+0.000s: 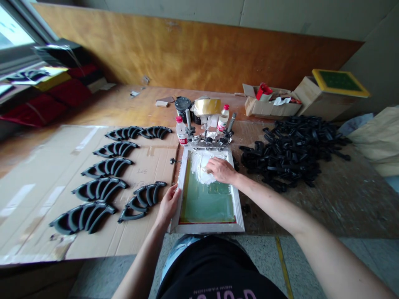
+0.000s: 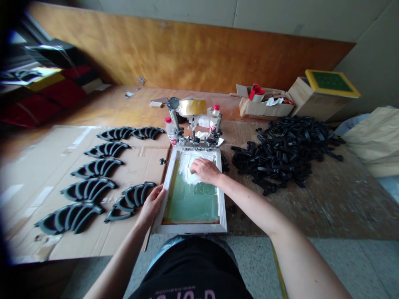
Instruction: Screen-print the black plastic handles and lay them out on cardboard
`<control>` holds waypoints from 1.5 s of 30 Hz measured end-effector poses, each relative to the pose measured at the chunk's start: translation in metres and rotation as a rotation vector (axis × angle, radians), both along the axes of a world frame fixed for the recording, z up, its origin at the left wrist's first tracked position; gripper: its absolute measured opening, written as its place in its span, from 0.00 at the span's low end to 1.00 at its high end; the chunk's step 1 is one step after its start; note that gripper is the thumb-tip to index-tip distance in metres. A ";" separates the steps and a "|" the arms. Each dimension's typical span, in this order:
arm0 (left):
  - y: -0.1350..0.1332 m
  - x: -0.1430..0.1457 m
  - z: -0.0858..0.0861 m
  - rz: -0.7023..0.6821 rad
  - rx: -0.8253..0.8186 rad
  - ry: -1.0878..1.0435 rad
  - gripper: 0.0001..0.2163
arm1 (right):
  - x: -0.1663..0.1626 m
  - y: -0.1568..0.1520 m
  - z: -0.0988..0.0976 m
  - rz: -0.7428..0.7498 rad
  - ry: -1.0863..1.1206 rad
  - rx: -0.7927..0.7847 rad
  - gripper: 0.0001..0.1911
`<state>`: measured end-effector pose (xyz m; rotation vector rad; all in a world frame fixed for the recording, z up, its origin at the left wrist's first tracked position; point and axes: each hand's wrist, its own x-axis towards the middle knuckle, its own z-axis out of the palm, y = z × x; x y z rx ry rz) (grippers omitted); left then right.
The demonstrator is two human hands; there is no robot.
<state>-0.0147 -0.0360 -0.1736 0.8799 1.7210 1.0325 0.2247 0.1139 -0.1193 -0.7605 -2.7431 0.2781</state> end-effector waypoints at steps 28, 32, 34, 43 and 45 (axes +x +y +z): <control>0.085 0.017 0.146 0.177 0.437 -0.358 0.25 | 0.066 0.032 -0.047 -0.540 0.236 -0.288 0.09; 0.059 0.033 0.110 0.184 0.308 -0.348 0.28 | 0.041 0.004 -0.055 -0.298 0.115 -0.234 0.11; 0.033 0.045 0.086 0.044 0.101 -0.382 0.31 | 0.031 -0.004 -0.045 -0.278 0.119 -0.214 0.05; -0.048 0.012 0.007 0.487 -0.011 -0.367 0.28 | -0.115 -0.083 -0.026 0.203 0.155 -0.201 0.09; -0.071 -0.025 -0.014 0.570 -0.089 -0.203 0.29 | -0.154 -0.089 -0.043 0.192 0.139 -0.264 0.11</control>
